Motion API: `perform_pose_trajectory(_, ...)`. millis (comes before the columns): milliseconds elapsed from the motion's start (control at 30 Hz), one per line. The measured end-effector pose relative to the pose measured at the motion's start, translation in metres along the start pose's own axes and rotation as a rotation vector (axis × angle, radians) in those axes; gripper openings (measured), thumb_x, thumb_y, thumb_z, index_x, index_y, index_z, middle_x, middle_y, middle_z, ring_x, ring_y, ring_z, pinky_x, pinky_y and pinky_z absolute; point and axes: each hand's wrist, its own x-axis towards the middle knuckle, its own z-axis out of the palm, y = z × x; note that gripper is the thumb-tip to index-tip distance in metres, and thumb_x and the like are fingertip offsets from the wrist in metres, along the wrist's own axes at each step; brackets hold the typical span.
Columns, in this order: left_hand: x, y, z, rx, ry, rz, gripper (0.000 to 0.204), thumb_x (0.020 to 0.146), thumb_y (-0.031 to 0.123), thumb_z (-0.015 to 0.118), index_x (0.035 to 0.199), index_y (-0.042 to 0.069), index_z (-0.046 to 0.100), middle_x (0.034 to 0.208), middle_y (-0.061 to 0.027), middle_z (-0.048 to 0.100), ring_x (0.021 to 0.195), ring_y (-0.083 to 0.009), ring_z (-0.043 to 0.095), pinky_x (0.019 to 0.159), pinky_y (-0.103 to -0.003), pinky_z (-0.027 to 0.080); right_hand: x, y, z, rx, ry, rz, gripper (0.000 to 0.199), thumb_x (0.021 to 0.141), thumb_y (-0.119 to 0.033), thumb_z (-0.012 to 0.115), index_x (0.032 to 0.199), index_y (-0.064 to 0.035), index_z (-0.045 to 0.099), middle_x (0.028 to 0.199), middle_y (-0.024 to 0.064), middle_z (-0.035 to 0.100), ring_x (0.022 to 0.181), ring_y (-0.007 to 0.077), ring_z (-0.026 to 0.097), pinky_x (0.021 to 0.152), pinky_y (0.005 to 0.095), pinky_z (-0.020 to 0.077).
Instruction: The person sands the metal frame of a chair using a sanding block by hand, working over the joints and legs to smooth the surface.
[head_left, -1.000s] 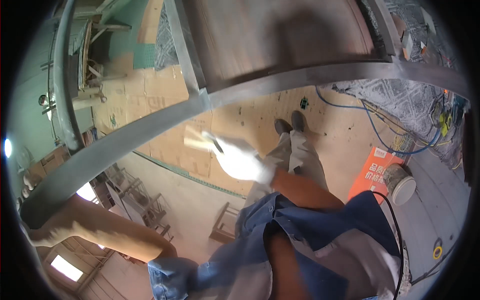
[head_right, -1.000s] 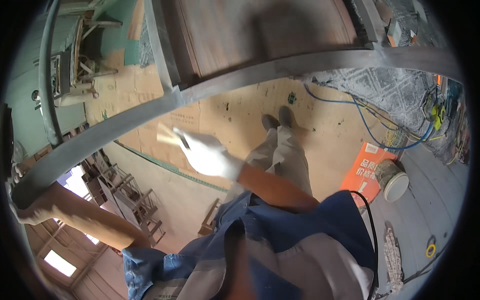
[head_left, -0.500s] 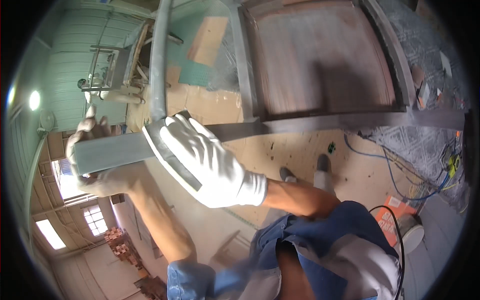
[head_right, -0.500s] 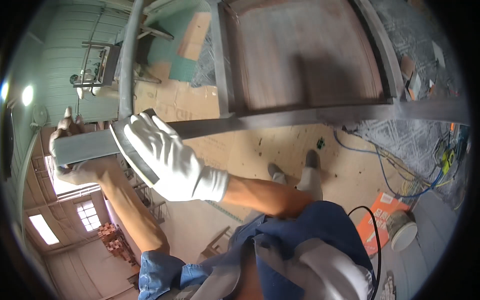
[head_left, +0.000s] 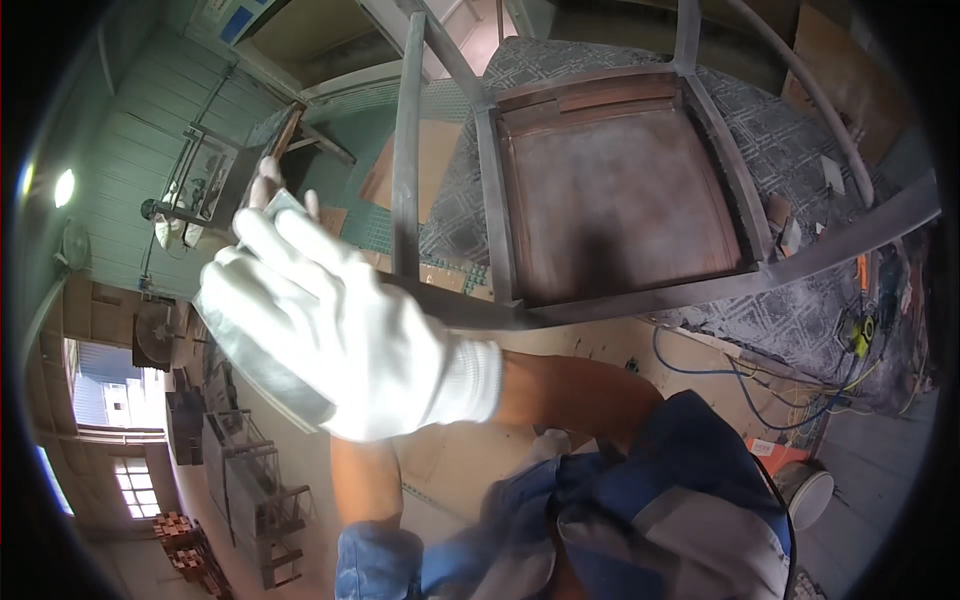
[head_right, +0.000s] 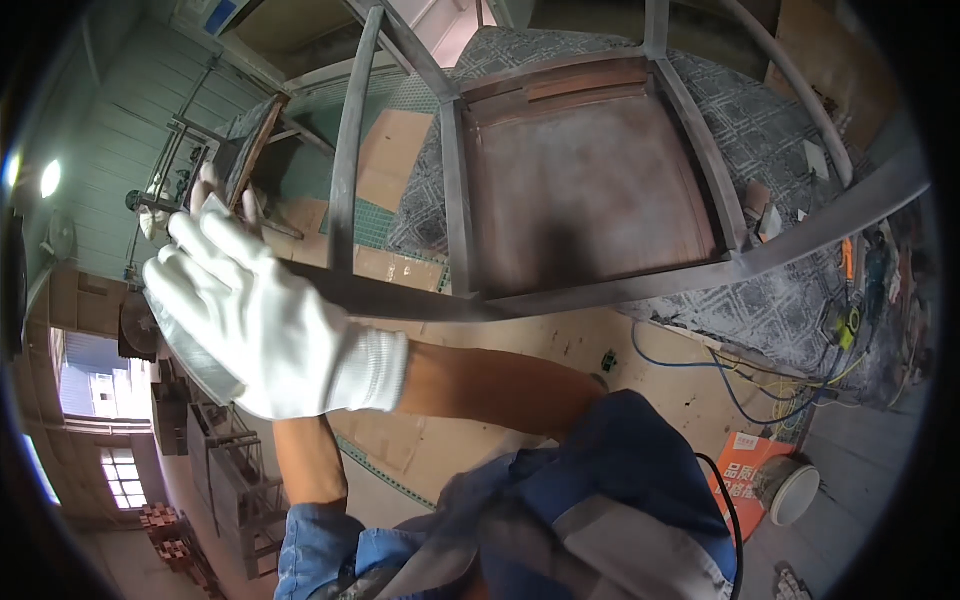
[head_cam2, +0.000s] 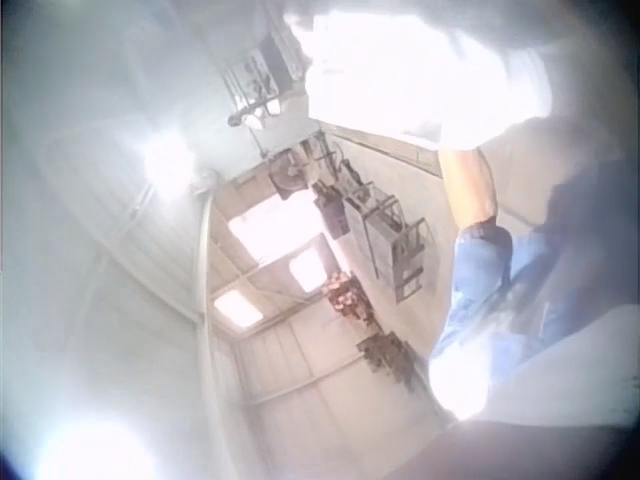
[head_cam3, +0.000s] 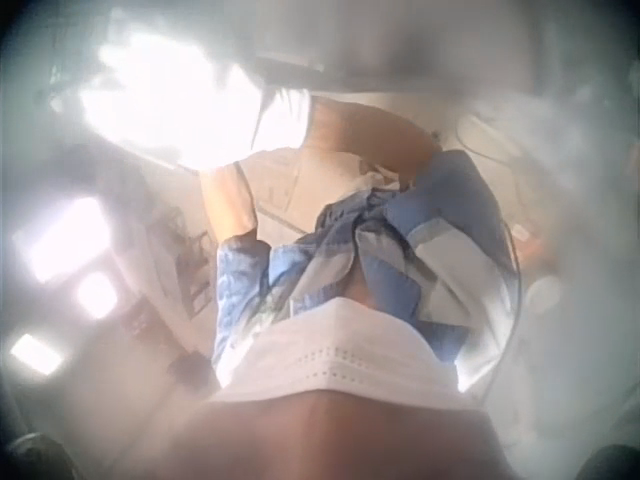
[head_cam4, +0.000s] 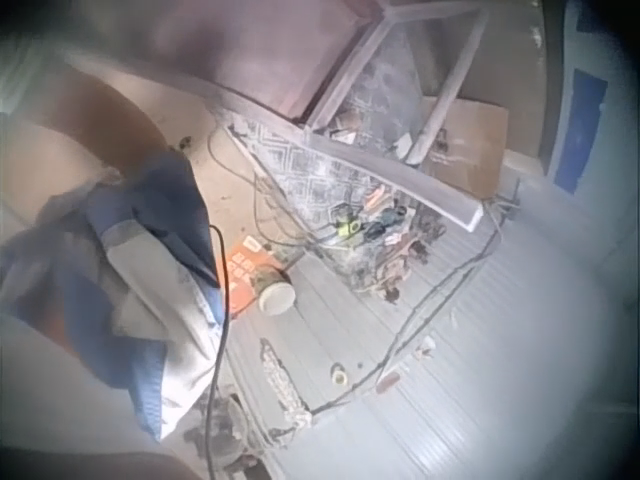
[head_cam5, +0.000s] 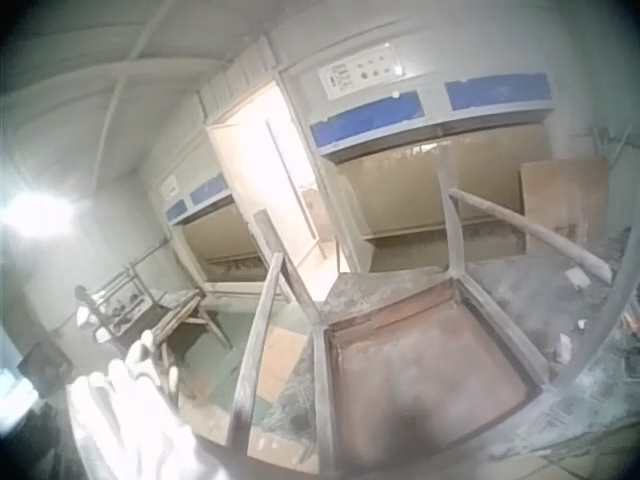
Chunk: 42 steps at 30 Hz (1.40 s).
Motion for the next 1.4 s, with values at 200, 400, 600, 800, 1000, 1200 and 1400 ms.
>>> perform_pose_trajectory(200,0.019,0.015,-0.046,0.169,0.001,-0.341,0.085,0.095,0.05,0.035,0.155,-0.01,0.033,0.166,-0.0259,0.029,0.154,-0.0318,0.031,0.127,-0.046,0.023,-0.004,0.0,-0.009,-0.217,0.0,0.044,0.078,0.08,-0.017,0.073,0.148,0.0089,0.044,0.146,0.0349,0.047,0.134,0.0504,0.05,0.115,0.0561,0.0401)
perform_pose_trajectory(400,0.014,0.016,-0.051,0.237,-0.01,-0.397,0.081,0.094,0.05,0.035,0.15,-0.01,0.042,0.159,-0.0252,0.041,0.149,-0.0355,0.039,0.124,-0.051,0.028,-0.012,0.007,-0.023,0.16,-0.101,0.134,0.092,0.078,-0.034,0.082,0.152,0.0063,0.043,0.158,0.0349,0.034,0.149,0.052,0.031,0.122,0.0545,0.0293)
perform_pose_trajectory(600,0.018,0.015,-0.052,0.177,-0.041,-0.355,0.086,0.095,0.057,0.038,0.149,-0.01,0.043,0.159,-0.0269,0.041,0.15,-0.0371,0.037,0.121,-0.049,0.028,-0.024,0.06,0.006,-0.004,0.329,0.479,0.018,0.101,-0.015,0.051,0.103,-0.0008,0.062,0.1,0.0172,0.063,0.09,0.0309,0.062,0.082,0.0413,0.0498)
perform_pose_trajectory(800,0.022,0.015,-0.043,0.192,-0.012,-0.284,0.1,0.093,0.067,0.046,0.154,-0.011,0.034,0.164,-0.0257,0.033,0.153,-0.0361,0.031,0.127,-0.049,0.019,0.042,0.086,0.04,0.183,0.516,0.369,0.032,0.095,-0.011,0.059,0.123,0.0031,0.061,0.126,0.0234,0.062,0.122,0.0399,0.058,0.108,0.0446,0.0443)
perform_pose_trajectory(1000,0.02,0.009,-0.038,0.215,0.092,-0.291,0.098,0.092,0.059,0.04,0.157,-0.012,0.027,0.167,-0.0234,0.028,0.156,-0.033,0.025,0.129,-0.046,0.014,0.063,0.046,0.022,0.172,0.379,0.405,0.054,0.099,-0.002,0.053,0.151,0.0038,0.038,0.153,0.0176,0.043,0.14,0.0276,0.045,0.115,0.0376,0.0393)
perform_pose_trajectory(1200,0.022,0.021,-0.046,0.299,0.096,-0.466,0.092,0.094,0.054,0.037,0.157,-0.013,0.027,0.167,-0.0225,0.029,0.154,-0.0334,0.03,0.127,-0.044,0.021,0.098,0.039,0.027,-0.12,0.331,0.203,0.055,0.095,-0.006,0.06,0.146,0.0026,0.041,0.142,0.019,0.047,0.131,0.0296,0.046,0.111,0.0387,0.0378)
perform_pose_trajectory(1400,0.01,0.006,-0.064,0.168,0.083,-0.43,0.093,0.093,0.055,0.045,0.157,-0.011,0.029,0.166,-0.0234,0.03,0.153,-0.0322,0.031,0.126,-0.047,0.023,0.052,0.057,0.044,0.477,0.668,0.709,0.044,0.093,-0.008,0.06,0.135,0.0076,0.054,0.136,0.0253,0.054,0.13,0.0397,0.051,0.114,0.0465,0.0395)
